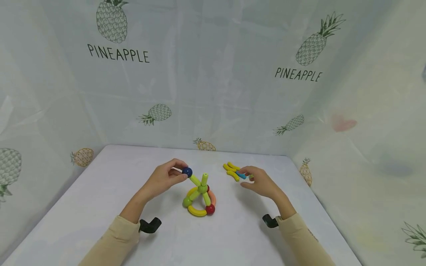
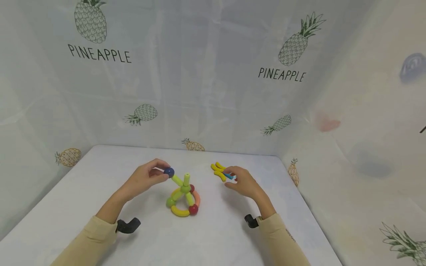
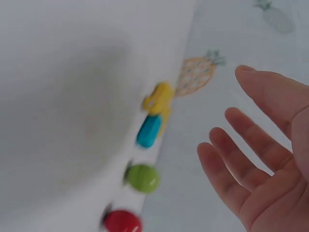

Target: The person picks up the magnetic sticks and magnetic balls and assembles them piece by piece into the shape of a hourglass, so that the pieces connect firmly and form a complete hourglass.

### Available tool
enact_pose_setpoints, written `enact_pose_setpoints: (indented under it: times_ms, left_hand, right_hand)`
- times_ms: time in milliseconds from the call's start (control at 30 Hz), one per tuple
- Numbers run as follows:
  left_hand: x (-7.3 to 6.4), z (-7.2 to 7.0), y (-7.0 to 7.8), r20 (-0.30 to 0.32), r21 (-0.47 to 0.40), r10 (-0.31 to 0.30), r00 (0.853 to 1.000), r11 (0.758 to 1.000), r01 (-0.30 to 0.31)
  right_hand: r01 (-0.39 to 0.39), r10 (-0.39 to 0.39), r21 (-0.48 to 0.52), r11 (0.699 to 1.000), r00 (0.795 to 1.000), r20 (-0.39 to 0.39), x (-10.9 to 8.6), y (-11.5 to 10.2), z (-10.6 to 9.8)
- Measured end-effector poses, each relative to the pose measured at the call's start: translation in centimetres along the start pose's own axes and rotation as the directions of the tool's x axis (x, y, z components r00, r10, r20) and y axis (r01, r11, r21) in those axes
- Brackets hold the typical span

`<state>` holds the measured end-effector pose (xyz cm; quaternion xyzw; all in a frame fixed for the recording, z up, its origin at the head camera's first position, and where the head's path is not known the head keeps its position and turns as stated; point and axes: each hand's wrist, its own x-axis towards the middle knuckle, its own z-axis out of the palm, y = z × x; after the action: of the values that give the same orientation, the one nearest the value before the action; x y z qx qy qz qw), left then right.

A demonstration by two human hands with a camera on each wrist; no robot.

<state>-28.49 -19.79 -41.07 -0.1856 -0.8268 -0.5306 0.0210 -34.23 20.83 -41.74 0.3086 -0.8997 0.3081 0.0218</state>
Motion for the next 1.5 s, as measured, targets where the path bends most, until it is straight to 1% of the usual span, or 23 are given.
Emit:
enact_pose_setpoints:
  times_ms: [100,200,367,500,600,733,833,967,1133,1300,1500]
  left_hand:
    - [-0.4,0.2,0.1,-0.014,0.002,-0.023,1.000,1.000,0.023]
    - [-0.8,0.3,0.2,-0.030,0.003,-0.041,0.999,0.999,0.041]
    - [-1.1,0.5,0.2,-0.051,0.015,-0.033,0.998,0.999,0.034]
    - [-1.3,0.6,0.2,-0.057,0.026,-0.042,0.997,0.999,0.044]
    - [-1.5,0.6,0.1,-0.064,0.021,-0.051,0.997,0.998,0.053]
    - [-1.5,0.7,0.1,-0.068,0.011,-0.040,0.997,0.999,0.041]
    - [-1.5,0.9,0.2,-0.068,0.007,-0.035,0.997,0.999,0.035]
    - [-1.6,1.0,0.4,-0.081,0.003,-0.046,0.996,0.999,0.046]
    - [-1.7,1.3,0.6,-0.101,-0.005,-0.054,0.993,0.999,0.054]
    - [-1.8,1.4,0.5,-0.109,-0.009,-0.050,0.993,0.999,0.050]
    - [-1.8,1.5,0.1,-0.116,-0.012,-0.051,0.992,0.999,0.049]
  right_hand:
    - [-0.037,0.036,-0.051,0.998,0.999,-0.013,-1.2,2.0,-0.9]
    - [-0.059,0.056,-0.095,0.994,0.998,-0.029,-2.1,3.7,-1.8]
    - [-0.079,0.069,-0.158,0.984,0.995,-0.069,-2.8,6.2,-2.4]
    - [-0.079,0.062,-0.185,0.980,0.993,-0.099,-3.1,7.5,-2.4]
    - [-0.104,0.088,-0.176,0.979,0.991,-0.097,-3.1,8.0,-2.4]
    - [-0.171,0.158,-0.169,0.971,0.984,-0.085,-3.3,8.3,-2.6]
    - [-0.199,0.188,-0.178,0.964,0.979,-0.075,-3.4,8.5,-2.8]
    - [-0.194,0.187,-0.174,0.966,0.981,-0.055,-3.5,8.8,-2.8]
    - [-0.170,0.167,-0.164,0.972,0.985,-0.034,-3.4,9.2,-2.5]
    - [-0.189,0.187,-0.156,0.970,0.982,-0.027,-3.4,9.3,-2.3]
    - [-0.203,0.201,-0.178,0.963,0.979,-0.028,-3.4,9.1,-2.3]
